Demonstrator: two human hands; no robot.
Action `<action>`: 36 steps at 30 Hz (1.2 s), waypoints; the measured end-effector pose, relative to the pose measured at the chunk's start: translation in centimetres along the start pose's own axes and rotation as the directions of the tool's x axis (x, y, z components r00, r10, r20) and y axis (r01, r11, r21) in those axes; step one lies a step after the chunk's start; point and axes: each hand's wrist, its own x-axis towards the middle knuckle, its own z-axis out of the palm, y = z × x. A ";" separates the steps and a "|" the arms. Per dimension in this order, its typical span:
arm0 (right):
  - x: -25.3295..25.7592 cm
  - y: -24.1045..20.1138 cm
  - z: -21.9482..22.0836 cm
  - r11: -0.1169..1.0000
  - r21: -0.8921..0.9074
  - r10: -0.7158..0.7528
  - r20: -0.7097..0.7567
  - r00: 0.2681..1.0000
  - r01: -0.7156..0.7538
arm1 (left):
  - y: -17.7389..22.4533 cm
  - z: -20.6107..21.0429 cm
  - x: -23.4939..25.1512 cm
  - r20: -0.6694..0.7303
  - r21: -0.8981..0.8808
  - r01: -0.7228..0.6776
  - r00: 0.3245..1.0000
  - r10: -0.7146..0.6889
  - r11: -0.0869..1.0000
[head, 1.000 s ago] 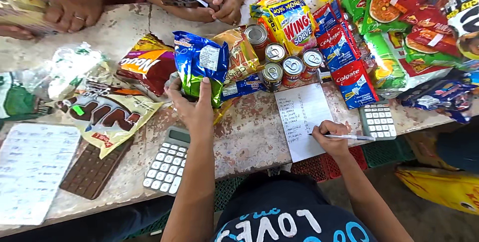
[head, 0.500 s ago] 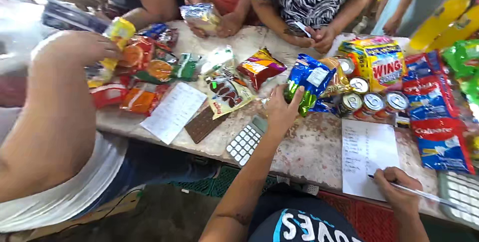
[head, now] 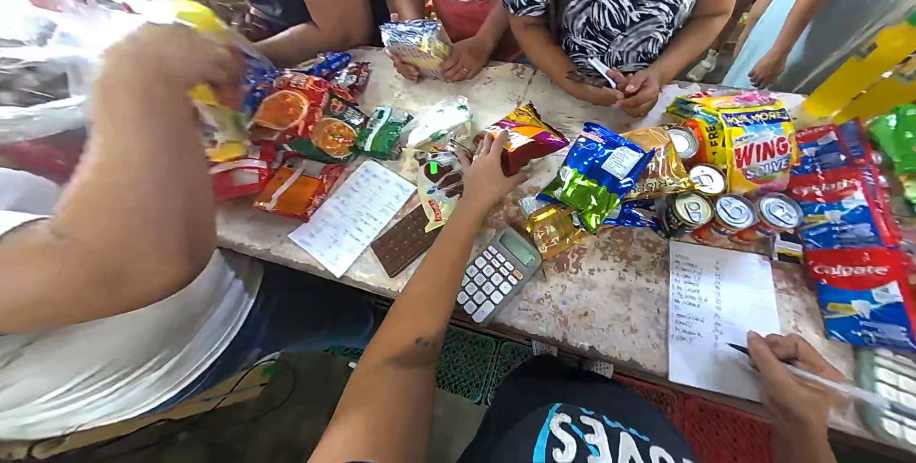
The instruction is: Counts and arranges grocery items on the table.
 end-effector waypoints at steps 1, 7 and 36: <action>0.1 -0.6 0.2 1.000 -0.006 -0.005 -0.001 1.000 0.005 | 0.4 0.2 0.4 0.023 0.024 -0.022 0.999 0.022 0.999; -0.4 -8.0 4.9 0.991 0.045 -0.130 0.047 0.990 0.128 | 3.0 1.2 0.3 0.018 -0.087 -0.036 0.999 0.038 0.996; -1.8 -8.6 8.3 0.983 -0.103 -0.155 -0.017 0.988 0.153 | 2.7 1.7 0.7 0.026 -0.067 0.064 0.998 -0.062 0.996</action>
